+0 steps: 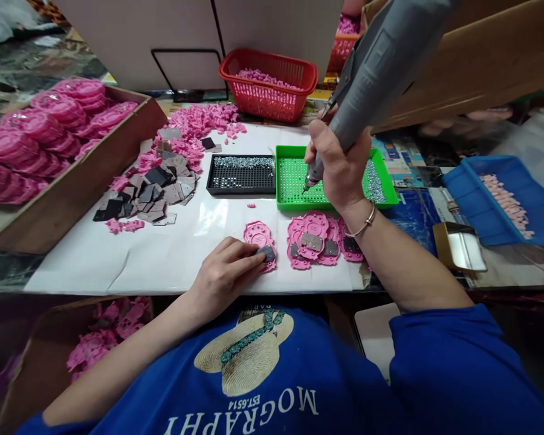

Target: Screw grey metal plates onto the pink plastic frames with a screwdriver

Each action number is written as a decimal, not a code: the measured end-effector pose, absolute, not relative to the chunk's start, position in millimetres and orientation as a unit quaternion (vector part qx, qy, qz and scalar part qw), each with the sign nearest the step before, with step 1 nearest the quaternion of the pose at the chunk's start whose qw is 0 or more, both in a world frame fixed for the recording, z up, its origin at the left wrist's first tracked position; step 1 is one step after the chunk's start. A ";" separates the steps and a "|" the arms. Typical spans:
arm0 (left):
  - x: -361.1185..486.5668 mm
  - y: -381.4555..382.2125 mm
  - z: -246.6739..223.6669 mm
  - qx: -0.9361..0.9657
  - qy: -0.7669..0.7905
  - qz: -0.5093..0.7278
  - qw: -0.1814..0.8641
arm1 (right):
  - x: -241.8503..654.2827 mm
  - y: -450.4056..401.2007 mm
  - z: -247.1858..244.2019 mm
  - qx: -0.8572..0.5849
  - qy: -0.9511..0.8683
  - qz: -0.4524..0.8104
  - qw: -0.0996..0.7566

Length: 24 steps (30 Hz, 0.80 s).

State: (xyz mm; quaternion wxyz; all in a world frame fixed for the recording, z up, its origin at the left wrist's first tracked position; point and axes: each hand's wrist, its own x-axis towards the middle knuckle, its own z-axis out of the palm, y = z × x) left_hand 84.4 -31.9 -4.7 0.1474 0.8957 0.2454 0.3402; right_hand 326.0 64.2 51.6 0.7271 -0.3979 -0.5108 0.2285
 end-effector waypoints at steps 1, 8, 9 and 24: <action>84.4 -31.9 -4.8 0.896 0.246 0.339 0.149 | 326.2 64.3 51.1 -0.399 -0.514 0.230 0.724; 84.5 -32.6 -5.8 0.895 0.247 0.336 0.159 | 327.9 60.4 48.2 -0.398 -0.522 0.238 0.716; 84.3 -32.5 -5.8 0.895 0.246 0.336 0.159 | 327.9 60.4 47.6 -0.397 -0.528 0.240 0.711; 80.1 -33.0 -5.5 0.893 0.249 0.336 0.166 | 325.8 62.5 55.4 -0.349 -0.510 0.233 0.750</action>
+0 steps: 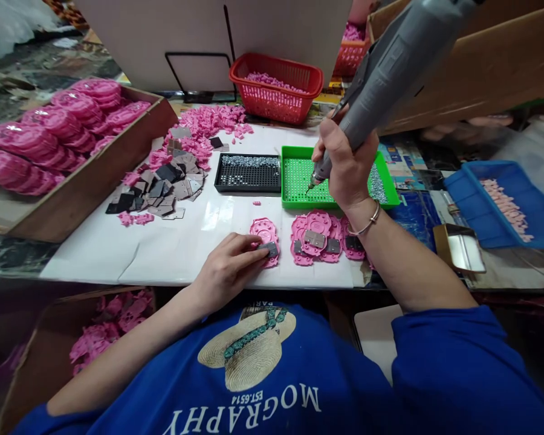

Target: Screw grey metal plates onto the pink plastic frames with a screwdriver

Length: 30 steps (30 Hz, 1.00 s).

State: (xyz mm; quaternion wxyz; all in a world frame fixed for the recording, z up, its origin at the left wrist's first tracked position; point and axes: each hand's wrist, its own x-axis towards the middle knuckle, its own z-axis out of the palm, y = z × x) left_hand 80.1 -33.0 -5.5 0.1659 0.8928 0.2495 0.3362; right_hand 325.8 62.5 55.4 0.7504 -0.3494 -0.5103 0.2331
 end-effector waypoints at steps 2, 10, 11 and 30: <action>79.7 -32.4 -5.6 0.893 0.248 0.335 0.171 | 321.1 56.7 66.6 -0.348 -0.500 0.237 0.757; 79.8 -30.0 -12.3 0.889 0.243 0.352 0.162 | 274.3 4.6 94.6 -0.348 -0.515 0.280 0.731; 79.7 -29.8 -13.4 0.888 0.245 0.356 0.159 | 267.9 -3.5 93.8 -0.350 -0.518 0.293 0.723; 77.6 -33.4 -18.4 0.892 0.260 0.348 0.122 | 242.8 -34.6 68.9 -0.336 -0.515 0.403 0.678</action>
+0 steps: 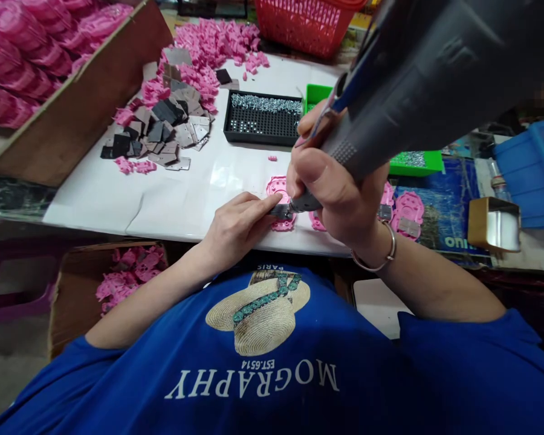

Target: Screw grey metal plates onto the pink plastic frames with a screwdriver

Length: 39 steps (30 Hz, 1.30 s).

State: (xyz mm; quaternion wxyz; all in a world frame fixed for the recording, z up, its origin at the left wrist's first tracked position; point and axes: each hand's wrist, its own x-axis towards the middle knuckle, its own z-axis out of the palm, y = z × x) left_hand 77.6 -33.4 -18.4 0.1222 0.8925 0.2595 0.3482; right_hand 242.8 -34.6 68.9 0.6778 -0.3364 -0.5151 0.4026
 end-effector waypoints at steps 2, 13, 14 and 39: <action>77.7 -33.4 -18.8 0.892 0.266 0.344 0.125 | 241.9 -35.1 70.3 -0.359 -0.503 0.405 0.674; 77.3 -32.9 -20.8 0.885 0.271 0.357 0.125 | 242.6 -36.7 70.4 -0.297 -0.522 0.439 0.668; 77.3 -32.9 -20.6 0.885 0.270 0.359 0.125 | 242.7 -36.3 69.8 -0.295 -0.525 0.435 0.670; 79.6 -32.4 -16.8 0.875 0.255 0.394 0.122 | 258.7 -18.6 88.8 -0.335 -0.506 0.368 0.704</action>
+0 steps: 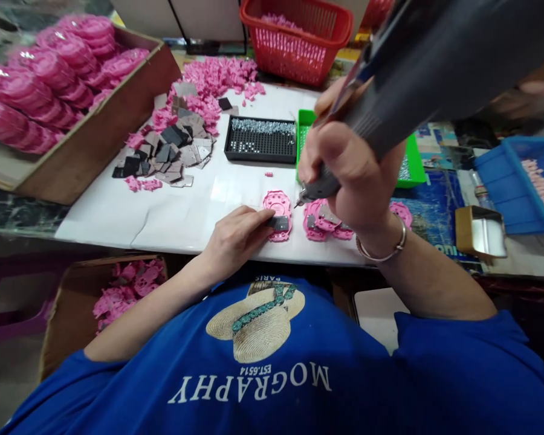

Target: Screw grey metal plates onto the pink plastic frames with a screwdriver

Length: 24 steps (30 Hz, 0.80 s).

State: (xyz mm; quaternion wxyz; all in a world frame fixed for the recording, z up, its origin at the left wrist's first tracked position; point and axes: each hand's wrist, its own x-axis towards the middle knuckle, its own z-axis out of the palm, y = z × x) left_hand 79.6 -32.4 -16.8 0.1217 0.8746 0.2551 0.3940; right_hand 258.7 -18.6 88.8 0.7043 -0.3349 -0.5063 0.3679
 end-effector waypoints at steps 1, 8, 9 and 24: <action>80.1 -32.3 -16.2 0.875 0.252 0.394 0.123 | 264.3 -13.7 93.8 -0.345 -0.505 0.332 0.718; 86.9 -31.0 -13.3 0.880 0.251 0.377 0.141 | 315.4 41.8 82.3 -0.387 -0.490 0.213 0.752; 87.4 -31.0 -13.0 0.879 0.251 0.379 0.143 | 320.8 48.3 76.2 -0.396 -0.489 0.212 0.748; 87.3 -30.7 -13.8 0.872 0.253 0.389 0.160 | 333.5 70.9 40.6 -0.401 -0.477 0.229 0.748</action>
